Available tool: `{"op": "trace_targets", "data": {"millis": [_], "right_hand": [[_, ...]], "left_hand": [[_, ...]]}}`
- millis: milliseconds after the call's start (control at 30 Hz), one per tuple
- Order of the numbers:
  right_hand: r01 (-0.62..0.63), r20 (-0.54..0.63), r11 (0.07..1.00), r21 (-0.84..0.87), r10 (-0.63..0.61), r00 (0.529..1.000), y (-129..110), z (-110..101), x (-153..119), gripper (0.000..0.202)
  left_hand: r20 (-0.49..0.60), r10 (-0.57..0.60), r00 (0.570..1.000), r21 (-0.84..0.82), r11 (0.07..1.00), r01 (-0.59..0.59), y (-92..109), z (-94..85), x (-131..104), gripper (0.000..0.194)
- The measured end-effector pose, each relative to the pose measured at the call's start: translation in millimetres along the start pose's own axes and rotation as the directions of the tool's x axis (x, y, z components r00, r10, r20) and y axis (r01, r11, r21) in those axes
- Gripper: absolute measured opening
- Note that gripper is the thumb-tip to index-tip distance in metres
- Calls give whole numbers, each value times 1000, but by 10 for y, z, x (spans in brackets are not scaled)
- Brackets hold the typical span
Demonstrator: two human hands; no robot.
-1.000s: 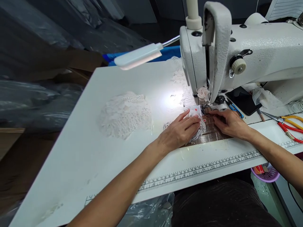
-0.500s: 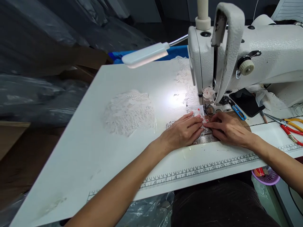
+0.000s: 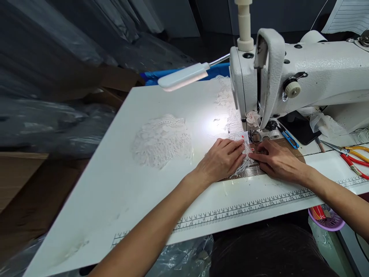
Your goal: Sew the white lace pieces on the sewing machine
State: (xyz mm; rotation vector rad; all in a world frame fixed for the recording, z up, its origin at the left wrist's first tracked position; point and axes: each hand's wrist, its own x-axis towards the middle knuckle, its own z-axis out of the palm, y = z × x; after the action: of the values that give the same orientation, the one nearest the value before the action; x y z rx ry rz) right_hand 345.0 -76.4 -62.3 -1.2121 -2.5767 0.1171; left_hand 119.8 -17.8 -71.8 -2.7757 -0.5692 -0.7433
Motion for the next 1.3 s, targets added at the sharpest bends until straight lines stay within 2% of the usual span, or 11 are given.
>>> {"op": "trace_targets", "data": {"millis": [133,367,500,700,833,1100,1300], "right_hand": [[4,11,1000,-6,-4,1000,-13,-16,3,31],[-17,92,997,-75,24,995,-62,-37,27,30],[-23,96,997,-80,30,995,-97,-55,31,31],[-59,102,981,-185,79,992,-170,-63,58,31],[-77,104,976,-204,99,990,-199,-50,91,32],[-92,105,982,-165,111,988,-192,-38,96,31],[-92,92,983,-158,107,990,-186,-8,88,32]], "left_hand": [[67,-23,997,8,1000,22,-19,20,-28,25],[74,-67,995,0,998,67,54,8,-15,28],[122,-103,987,27,995,101,86,-9,0,33],[228,16,973,-41,999,-7,-134,58,33,36],[169,40,985,-77,997,-27,-221,103,45,36],[64,-10,998,-197,980,22,-210,140,10,31],[31,-31,999,-136,990,35,-168,117,10,30]]}}
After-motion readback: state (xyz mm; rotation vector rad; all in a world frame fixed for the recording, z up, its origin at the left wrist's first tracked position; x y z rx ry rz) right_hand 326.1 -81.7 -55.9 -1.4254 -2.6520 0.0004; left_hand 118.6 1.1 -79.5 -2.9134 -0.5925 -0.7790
